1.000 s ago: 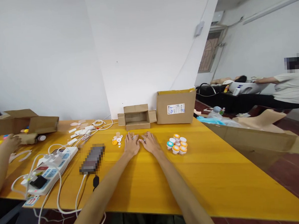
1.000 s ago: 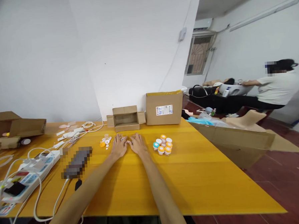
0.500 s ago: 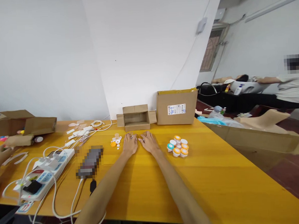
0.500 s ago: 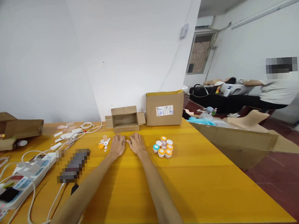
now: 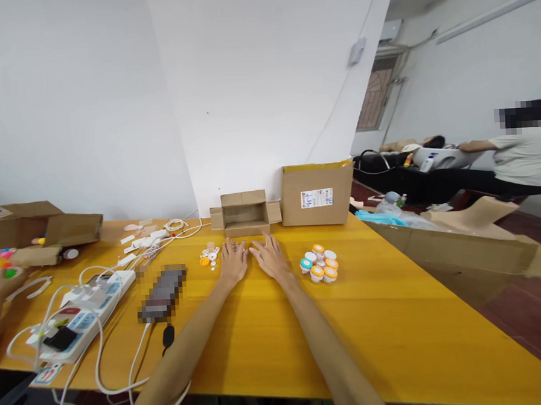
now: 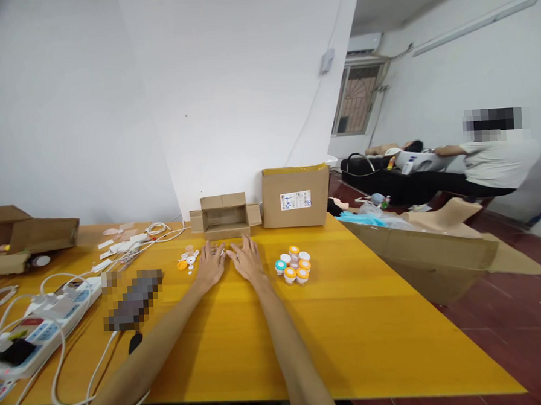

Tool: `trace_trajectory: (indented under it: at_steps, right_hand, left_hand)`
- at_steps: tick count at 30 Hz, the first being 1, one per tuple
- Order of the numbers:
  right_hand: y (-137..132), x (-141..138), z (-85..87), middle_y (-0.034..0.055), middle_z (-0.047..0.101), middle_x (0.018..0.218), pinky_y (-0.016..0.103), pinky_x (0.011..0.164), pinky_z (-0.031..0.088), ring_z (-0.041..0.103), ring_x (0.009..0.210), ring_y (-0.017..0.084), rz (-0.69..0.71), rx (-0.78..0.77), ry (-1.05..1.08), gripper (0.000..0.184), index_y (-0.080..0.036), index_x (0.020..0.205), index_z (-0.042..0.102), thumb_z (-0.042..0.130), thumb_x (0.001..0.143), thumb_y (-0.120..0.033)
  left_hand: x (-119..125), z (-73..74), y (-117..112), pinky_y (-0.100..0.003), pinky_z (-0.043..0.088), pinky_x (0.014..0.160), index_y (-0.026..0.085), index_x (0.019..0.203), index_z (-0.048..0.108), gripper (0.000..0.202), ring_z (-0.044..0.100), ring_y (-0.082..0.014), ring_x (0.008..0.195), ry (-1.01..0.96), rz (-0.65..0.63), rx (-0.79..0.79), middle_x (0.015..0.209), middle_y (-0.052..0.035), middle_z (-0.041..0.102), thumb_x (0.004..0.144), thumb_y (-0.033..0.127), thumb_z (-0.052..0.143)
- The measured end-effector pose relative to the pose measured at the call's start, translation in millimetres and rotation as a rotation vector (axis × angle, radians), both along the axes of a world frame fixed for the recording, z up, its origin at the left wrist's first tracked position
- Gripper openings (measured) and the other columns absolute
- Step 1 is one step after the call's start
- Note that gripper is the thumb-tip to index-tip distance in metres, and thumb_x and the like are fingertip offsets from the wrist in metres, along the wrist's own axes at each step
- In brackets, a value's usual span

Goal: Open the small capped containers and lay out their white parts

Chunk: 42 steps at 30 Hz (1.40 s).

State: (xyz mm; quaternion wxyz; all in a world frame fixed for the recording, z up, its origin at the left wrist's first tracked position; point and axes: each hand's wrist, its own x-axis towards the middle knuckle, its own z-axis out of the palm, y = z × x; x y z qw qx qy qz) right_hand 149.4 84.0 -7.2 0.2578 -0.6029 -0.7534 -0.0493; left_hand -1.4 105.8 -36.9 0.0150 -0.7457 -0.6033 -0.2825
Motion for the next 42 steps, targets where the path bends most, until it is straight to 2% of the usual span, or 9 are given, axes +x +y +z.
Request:
trace_trajectory:
  at_steps: [5,9,16,21,23,27,29,32,42]
  right_hand:
    - [-3,0,-8.3,0.0121,0.057,0.138,0.046,0.11,0.037,0.047,0.131,0.026,0.011,0.187,-0.02,0.037,-0.025,0.125,0.066,0.037,0.102,-0.032]
    - [-12,5,-14.2,0.0149,0.061,0.132,0.045,0.106,0.041,0.051,0.125,0.027,0.039,0.302,-0.082,0.034,-0.021,0.12,0.066,0.039,0.1,-0.024]
    - [-39,36,-11.6,0.0173,0.065,0.126,0.044,0.101,0.041,0.053,0.122,0.029,-0.029,0.266,-0.291,0.033,-0.017,0.112,0.069,0.047,0.089,-0.007]
    - [-55,52,6.8,0.0174,0.066,0.123,0.047,0.105,0.036,0.053,0.122,0.031,-0.072,0.262,-0.312,0.027,-0.017,0.105,0.071,0.047,0.093,-0.016]
    - [-56,59,17.7,0.0174,0.064,0.128,0.051,0.109,0.031,0.049,0.126,0.034,-0.143,0.21,-0.259,0.028,-0.018,0.102,0.071,0.045,0.096,-0.024]
    - [-49,77,33.1,0.019,0.05,0.147,0.067,0.109,0.021,0.037,0.139,0.042,-0.364,-0.019,-0.141,0.041,-0.018,0.121,0.067,0.04,0.098,-0.039]
    - [-45,85,36.5,0.0188,0.047,0.149,0.069,0.106,0.025,0.036,0.139,0.043,-0.455,-0.222,-0.084,0.05,-0.019,0.126,0.065,0.034,0.099,-0.048]
    - [-44,90,39.2,0.0163,0.048,0.148,0.063,0.105,0.032,0.041,0.137,0.039,-0.469,-0.439,-0.022,0.057,-0.024,0.128,0.065,0.026,0.1,-0.053]
    - [-48,97,38.0,0.0109,0.049,0.147,0.051,0.102,0.039,0.044,0.134,0.033,-0.395,-0.462,-0.085,0.051,-0.029,0.128,0.064,0.024,0.101,-0.046]
  left_hand:
    - [-2,-2.9,-4,-0.056,0.039,0.111,0.027,0.141,0.053,0.045,0.035,-0.0351,0.145,0.061,-0.012,0.138,0.158,-0.014,0.038,0.099,0.038,0.041]
    - [-5,-6.3,-9,-0.054,0.04,0.112,0.022,0.14,0.052,0.044,0.034,-0.0317,0.146,0.139,-0.104,0.281,0.158,-0.0155,0.038,0.101,0.035,0.037]
    - [-8,-6.7,-20,-0.054,0.042,0.11,0.019,0.13,0.055,0.036,0.036,-0.0309,0.145,0.161,-0.199,0.345,0.153,-0.0157,0.043,0.099,0.024,0.038]
    - [-7,-4.9,-22,-0.052,0.042,0.11,0.019,0.126,0.058,0.034,0.04,-0.0308,0.142,0.188,-0.194,0.345,0.149,-0.0156,0.049,0.098,0.023,0.041]
    - [-6,-3.3,-23,-0.053,0.042,0.11,0.018,0.126,0.059,0.034,0.041,-0.0319,0.141,0.195,-0.165,0.335,0.147,-0.0168,0.051,0.097,0.025,0.042]
    - [-5,-0.7,-27,-0.056,0.039,0.11,0.018,0.13,0.058,0.038,0.043,-0.0341,0.14,0.212,-0.085,0.307,0.147,-0.0182,0.052,0.097,0.029,0.043]
    - [-5,-0.2,-28,-0.056,0.039,0.11,0.019,0.132,0.058,0.039,0.044,-0.0346,0.139,0.216,-0.05,0.294,0.148,-0.0171,0.051,0.097,0.031,0.043]
    - [-6,-1.0,-27,-0.055,0.04,0.11,0.019,0.135,0.057,0.043,0.046,-0.0345,0.138,0.211,-0.014,0.277,0.148,-0.0167,0.052,0.097,0.033,0.043]
    - [-19,-9.7,-24,-0.053,0.033,0.115,0.013,0.142,0.051,0.057,0.045,-0.0329,0.139,0.242,0.054,0.106,0.142,-0.0185,0.058,0.099,0.045,0.032]
